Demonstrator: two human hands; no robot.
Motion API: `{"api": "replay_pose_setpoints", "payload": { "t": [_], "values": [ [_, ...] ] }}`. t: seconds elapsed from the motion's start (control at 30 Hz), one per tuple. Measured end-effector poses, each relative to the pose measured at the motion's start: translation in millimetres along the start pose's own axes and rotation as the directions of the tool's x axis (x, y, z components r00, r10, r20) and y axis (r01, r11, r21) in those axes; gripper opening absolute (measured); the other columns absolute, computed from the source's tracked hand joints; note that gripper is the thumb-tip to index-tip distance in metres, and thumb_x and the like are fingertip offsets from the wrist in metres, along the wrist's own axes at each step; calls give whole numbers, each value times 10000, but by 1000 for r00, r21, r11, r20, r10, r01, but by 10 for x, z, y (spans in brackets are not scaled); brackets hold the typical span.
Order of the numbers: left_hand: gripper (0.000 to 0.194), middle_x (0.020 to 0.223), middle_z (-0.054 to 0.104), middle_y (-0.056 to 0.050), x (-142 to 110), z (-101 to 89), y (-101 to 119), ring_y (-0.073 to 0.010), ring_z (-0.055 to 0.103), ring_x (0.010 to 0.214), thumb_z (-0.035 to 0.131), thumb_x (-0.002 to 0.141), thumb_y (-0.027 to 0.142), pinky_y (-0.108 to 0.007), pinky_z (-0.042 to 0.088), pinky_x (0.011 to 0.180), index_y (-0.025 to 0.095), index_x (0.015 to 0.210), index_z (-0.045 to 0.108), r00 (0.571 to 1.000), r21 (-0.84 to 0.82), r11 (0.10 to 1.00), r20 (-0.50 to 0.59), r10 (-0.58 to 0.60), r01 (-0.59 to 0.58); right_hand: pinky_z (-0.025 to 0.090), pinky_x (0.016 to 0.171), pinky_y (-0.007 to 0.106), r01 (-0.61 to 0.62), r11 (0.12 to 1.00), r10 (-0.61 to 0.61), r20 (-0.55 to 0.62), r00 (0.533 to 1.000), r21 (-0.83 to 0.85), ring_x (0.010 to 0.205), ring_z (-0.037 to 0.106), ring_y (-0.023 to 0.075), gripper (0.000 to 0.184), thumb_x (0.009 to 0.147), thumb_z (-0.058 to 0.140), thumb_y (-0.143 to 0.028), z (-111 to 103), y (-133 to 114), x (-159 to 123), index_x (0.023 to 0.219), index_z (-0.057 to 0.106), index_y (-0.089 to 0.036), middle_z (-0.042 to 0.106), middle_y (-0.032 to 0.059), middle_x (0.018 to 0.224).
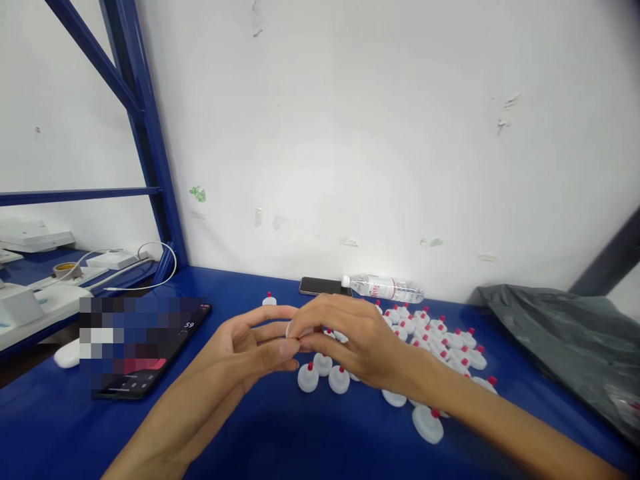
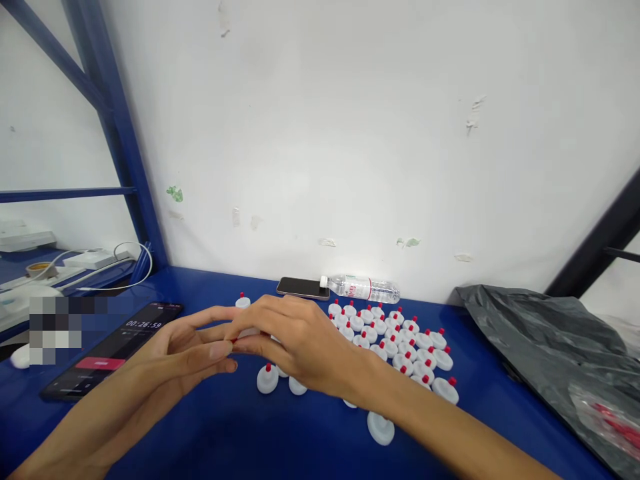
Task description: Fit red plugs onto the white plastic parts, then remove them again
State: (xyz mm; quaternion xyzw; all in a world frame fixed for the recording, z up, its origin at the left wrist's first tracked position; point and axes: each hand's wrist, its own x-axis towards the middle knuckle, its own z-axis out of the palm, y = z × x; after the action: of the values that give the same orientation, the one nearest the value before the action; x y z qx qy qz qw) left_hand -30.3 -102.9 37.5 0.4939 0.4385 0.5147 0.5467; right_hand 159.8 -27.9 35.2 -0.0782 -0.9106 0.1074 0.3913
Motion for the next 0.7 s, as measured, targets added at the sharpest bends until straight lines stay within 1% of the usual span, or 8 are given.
{"api": "replay_pose_setpoints", "payload": {
  "t": [0.13, 0.23, 0.37, 0.43, 0.5, 0.6, 0.7],
  "values": [
    [505, 929, 751, -64, 0, 2, 9, -240, 690, 950, 797, 741, 402, -311, 563, 776, 227, 1202, 689, 1000, 55, 998, -1, -19, 19, 535, 816, 309, 20, 1000, -19, 28, 999, -16, 894, 679, 162, 147, 1032, 538, -229, -39, 14, 10, 1058, 682, -225, 752, 32, 985],
    [476, 896, 737, -52, 6, -2, 9, -210, 658, 860, 792, 723, 391, -297, 530, 728, 229, 1161, 700, 1000, 102, 994, 4, -29, 29, 539, 841, 298, 4, 999, -8, 96, 995, 45, 918, 682, 148, 145, 1024, 553, -227, -63, 11, 21, 1038, 697, -233, 755, 18, 985],
    [390, 843, 717, -22, 15, 3, 14, -172, 609, 812, 802, 699, 323, -252, 475, 674, 232, 1068, 715, 998, 89, 996, 45, -36, 32, 545, 854, 289, -62, 988, 40, 157, 987, 141, 911, 687, 141, 117, 996, 601, -210, -132, -27, 57, 993, 714, -241, 756, 9, 976],
    [352, 787, 703, 1, 17, 7, 21, -141, 574, 745, 804, 705, 324, -219, 437, 616, 236, 1037, 724, 999, 65, 998, 39, -19, 17, 546, 830, 283, -103, 984, 76, 181, 981, 142, 888, 689, 146, 103, 968, 642, -188, -176, -57, 78, 1014, 716, -244, 755, 4, 956],
    [339, 736, 689, 11, 21, 7, 23, -122, 545, 687, 800, 721, 349, -203, 404, 570, 233, 1032, 735, 999, 53, 999, 41, -5, 3, 544, 800, 274, -121, 985, 92, 210, 973, 126, 870, 685, 146, 137, 951, 664, -178, -213, -91, 95, 1059, 712, -245, 750, 5, 954],
    [392, 785, 726, -26, 32, 1, 8, -146, 594, 718, 798, 713, 372, -191, 351, 504, 209, 1064, 737, 998, 55, 998, 69, -1, -3, 540, 776, 263, -122, 987, 95, 230, 969, 106, 850, 673, 139, 184, 936, 676, -158, -233, -134, 103, 1104, 705, -227, 740, 14, 966],
    [490, 856, 765, -63, 40, 2, -20, -192, 659, 736, 813, 676, 400, -179, 251, 419, 201, 1115, 726, 997, 81, 997, 76, -25, 19, 541, 778, 261, -115, 987, 91, 205, 975, 112, 843, 670, 136, 160, 929, 678, -147, -218, -162, 92, 1071, 708, -214, 736, 14, 961]
  ]
}}
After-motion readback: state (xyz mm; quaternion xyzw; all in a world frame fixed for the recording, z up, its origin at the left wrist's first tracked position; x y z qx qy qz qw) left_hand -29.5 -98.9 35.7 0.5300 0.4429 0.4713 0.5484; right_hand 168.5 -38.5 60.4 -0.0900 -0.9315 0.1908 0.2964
